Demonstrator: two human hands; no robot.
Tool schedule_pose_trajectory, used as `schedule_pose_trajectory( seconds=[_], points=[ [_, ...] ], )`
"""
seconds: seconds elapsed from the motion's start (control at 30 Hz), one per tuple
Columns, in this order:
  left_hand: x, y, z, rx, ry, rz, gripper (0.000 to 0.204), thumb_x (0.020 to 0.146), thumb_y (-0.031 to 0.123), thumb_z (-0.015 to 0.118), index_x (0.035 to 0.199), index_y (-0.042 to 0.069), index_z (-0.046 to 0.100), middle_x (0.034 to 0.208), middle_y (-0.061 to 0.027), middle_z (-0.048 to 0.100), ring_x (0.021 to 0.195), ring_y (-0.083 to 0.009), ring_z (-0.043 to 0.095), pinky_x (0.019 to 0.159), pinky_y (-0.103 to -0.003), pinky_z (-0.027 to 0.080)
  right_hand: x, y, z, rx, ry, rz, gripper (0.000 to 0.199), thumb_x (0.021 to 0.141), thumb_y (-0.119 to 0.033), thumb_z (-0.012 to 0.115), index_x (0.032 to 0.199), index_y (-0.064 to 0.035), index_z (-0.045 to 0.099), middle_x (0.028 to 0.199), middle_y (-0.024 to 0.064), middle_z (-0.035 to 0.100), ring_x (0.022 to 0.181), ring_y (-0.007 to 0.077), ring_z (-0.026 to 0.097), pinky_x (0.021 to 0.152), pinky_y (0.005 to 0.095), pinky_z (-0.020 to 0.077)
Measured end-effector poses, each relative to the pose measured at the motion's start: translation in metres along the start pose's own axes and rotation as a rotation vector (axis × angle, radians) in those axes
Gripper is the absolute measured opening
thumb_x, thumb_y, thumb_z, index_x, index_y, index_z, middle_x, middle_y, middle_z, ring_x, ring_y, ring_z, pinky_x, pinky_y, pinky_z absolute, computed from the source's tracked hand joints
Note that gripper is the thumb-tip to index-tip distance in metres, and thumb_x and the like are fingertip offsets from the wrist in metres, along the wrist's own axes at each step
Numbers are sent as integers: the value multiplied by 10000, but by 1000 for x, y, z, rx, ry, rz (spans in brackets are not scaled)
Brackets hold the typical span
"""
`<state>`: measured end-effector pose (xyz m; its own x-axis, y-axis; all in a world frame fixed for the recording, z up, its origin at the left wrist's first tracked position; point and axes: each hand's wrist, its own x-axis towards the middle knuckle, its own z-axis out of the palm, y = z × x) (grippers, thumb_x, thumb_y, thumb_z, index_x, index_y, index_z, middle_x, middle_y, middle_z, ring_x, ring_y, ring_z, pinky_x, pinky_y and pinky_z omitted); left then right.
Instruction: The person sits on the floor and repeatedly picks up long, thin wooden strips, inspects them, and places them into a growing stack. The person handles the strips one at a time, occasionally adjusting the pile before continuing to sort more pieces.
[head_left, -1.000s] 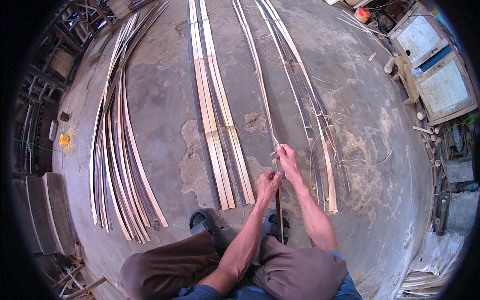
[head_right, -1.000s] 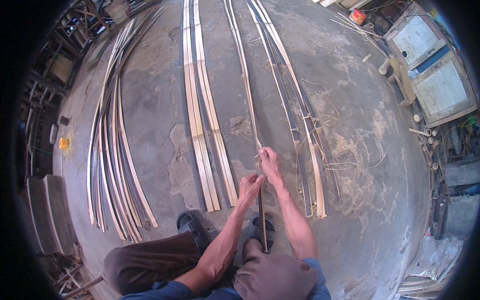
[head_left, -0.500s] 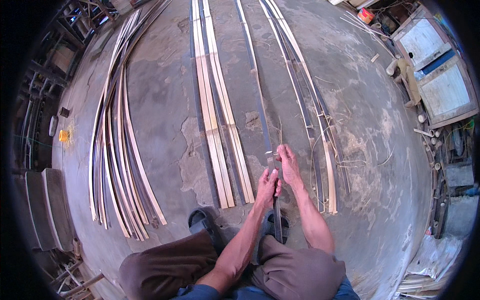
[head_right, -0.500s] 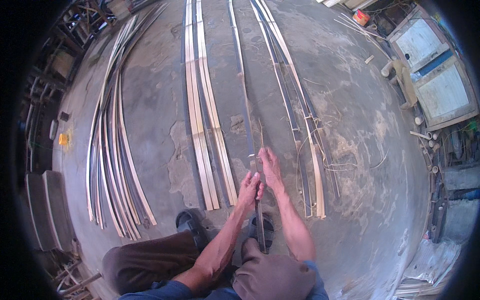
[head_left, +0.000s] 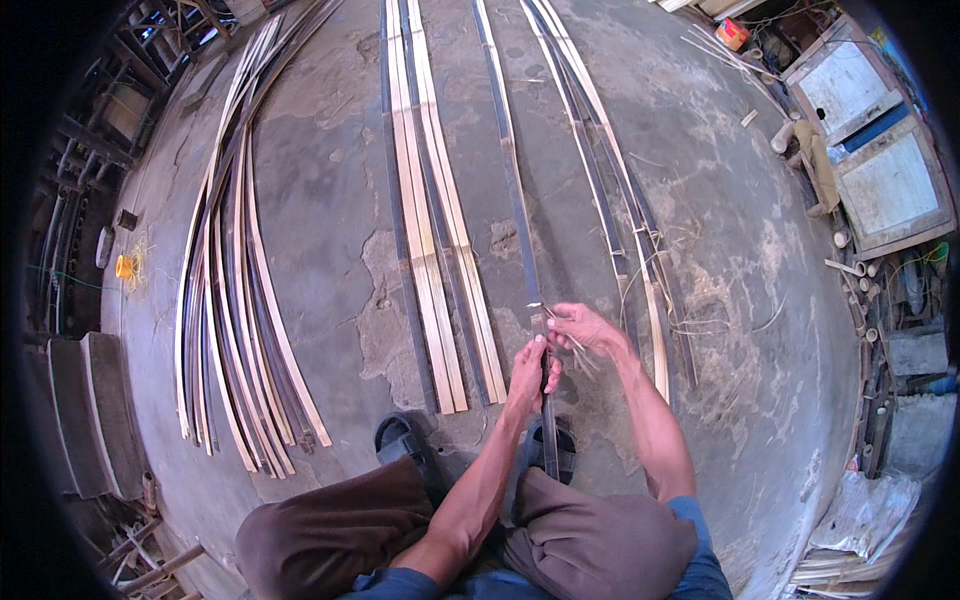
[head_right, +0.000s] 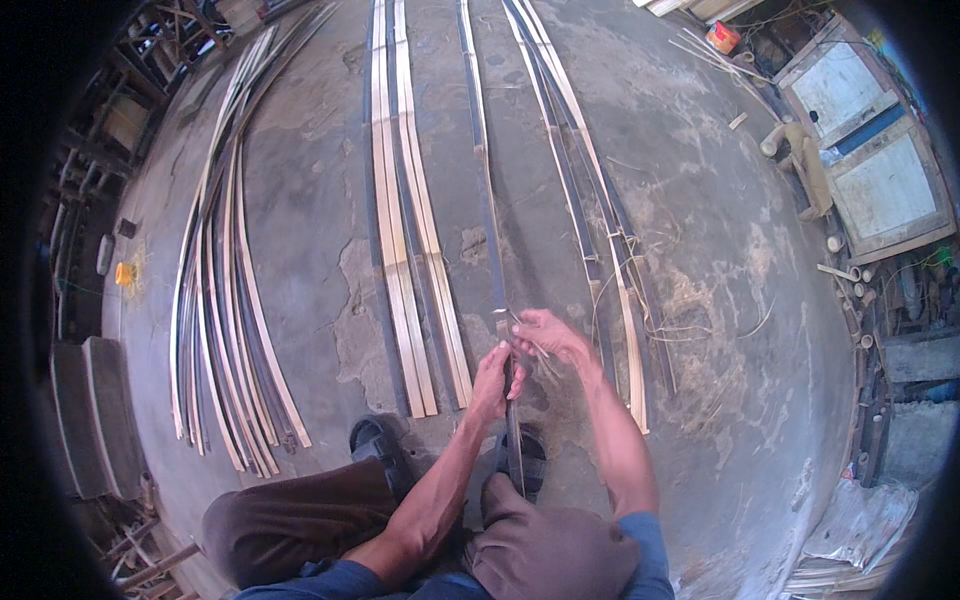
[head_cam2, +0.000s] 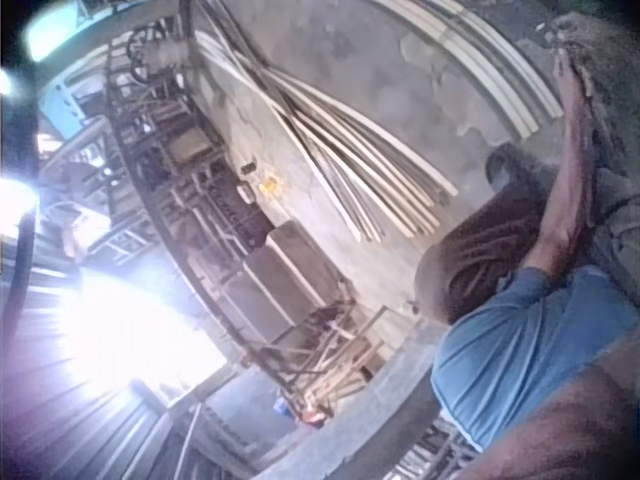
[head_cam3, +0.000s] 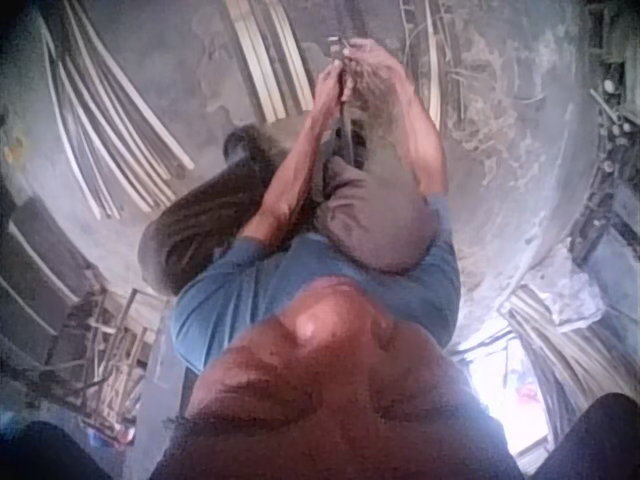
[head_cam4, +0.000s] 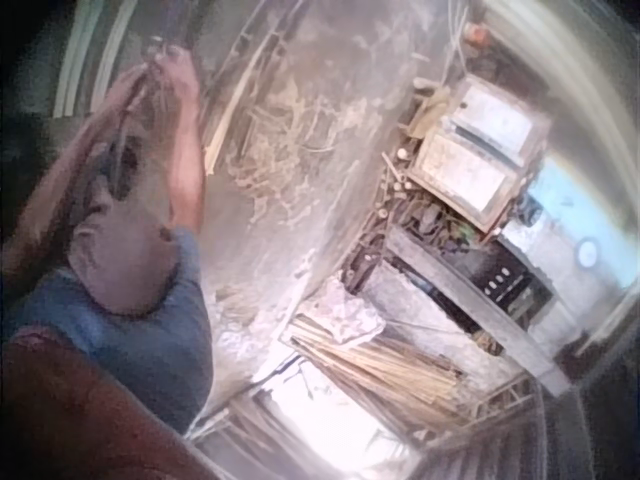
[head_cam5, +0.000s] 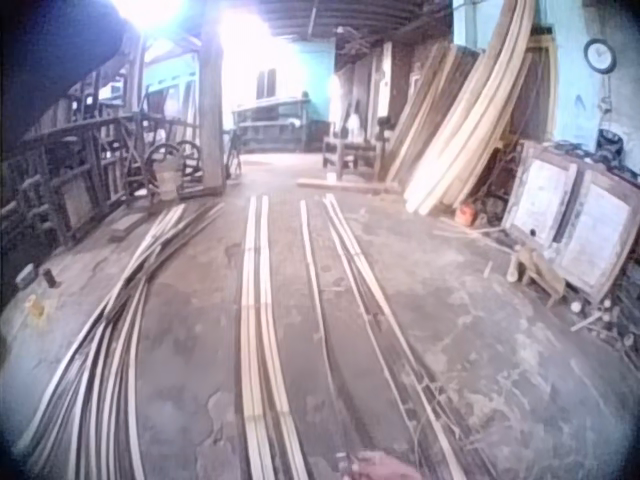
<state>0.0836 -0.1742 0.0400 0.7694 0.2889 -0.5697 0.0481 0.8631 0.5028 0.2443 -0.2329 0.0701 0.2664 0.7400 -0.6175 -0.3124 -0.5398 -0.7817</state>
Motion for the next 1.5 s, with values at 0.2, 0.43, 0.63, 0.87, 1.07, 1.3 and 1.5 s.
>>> schedule_pose_trajectory(
  seconds=[0.2, 0.43, 0.63, 0.87, 1.07, 1.3, 1.5],
  points=[
    [1, 3, -11, 28, -29, 6, 352, 1050, 389, 417, 982, 52, 494, 567, -51, 512, 381, -113, 422, 330, -250, 316, 13, -20, -23, -76, 89, -11, 433, 1003, -471, 503, 908, -67, 626, 647, -106, 401, 588, 21, 361, 518, 217, 299],
    [2, -4, -5, 18, -11, -3, 346, 1046, 392, 432, 952, 63, 488, 580, -36, 499, 406, -108, 437, 348, -237, 329, 19, -44, -23, -809, -43, -216, 292, 962, -323, 506, 923, -83, 667, 667, -17, 503, 632, 151, 509, 565, 323, 389],
    [7, 0, -17, 132, 42, 89, 374, 1025, 453, 457, 959, 85, 470, 584, -31, 511, 418, -103, 467, 351, -236, 350, 33, -25, -23, -838, -240, -339, 261, 928, -261, 521, 965, -58, 682, 715, 118, 632, 680, 241, 617, 603, 390, 449],
    [2, -11, -5, 141, 100, 30, 353, 1038, 434, 431, 1004, 87, 480, 629, -10, 499, 449, -86, 455, 375, -238, 350, 40, -14, -19, -981, 369, -413, 291, 957, -295, 538, 970, -26, 647, 681, 119, 570, 645, 217, 551, 621, 390, 445],
    [3, -15, 5, 105, 95, 1, 342, 1046, 407, 417, 1072, 74, 492, 655, -12, 499, 469, -94, 454, 399, -239, 364, 26, 7, -42, -807, -72, -297, 310, 964, -317, 543, 926, -14, 596, 754, 124, 572, 671, 211, 568, 608, 383, 442],
    [2, -19, -3, -106, 84, -80, 423, 1056, 403, 321, 1289, 89, 485, 681, -26, 509, 525, -119, 475, 449, -265, 394, 41, -4, -29, -947, 495, -566, 243, 878, -261, 662, 903, -27, 598, 753, 88, 598, 693, 229, 590, 609, 369, 450],
    [-1, -18, -1, -301, -22, -147, 448, 1066, 410, 281, 1338, 98, 455, 695, -35, 516, 530, -126, 461, 452, -258, 377, 16, 0, -48, -786, -10, -181, 261, 867, -283, 644, 939, -33, 623, 710, 65, 607, 664, 239, 600, 599, 367, 451]
  ],
)
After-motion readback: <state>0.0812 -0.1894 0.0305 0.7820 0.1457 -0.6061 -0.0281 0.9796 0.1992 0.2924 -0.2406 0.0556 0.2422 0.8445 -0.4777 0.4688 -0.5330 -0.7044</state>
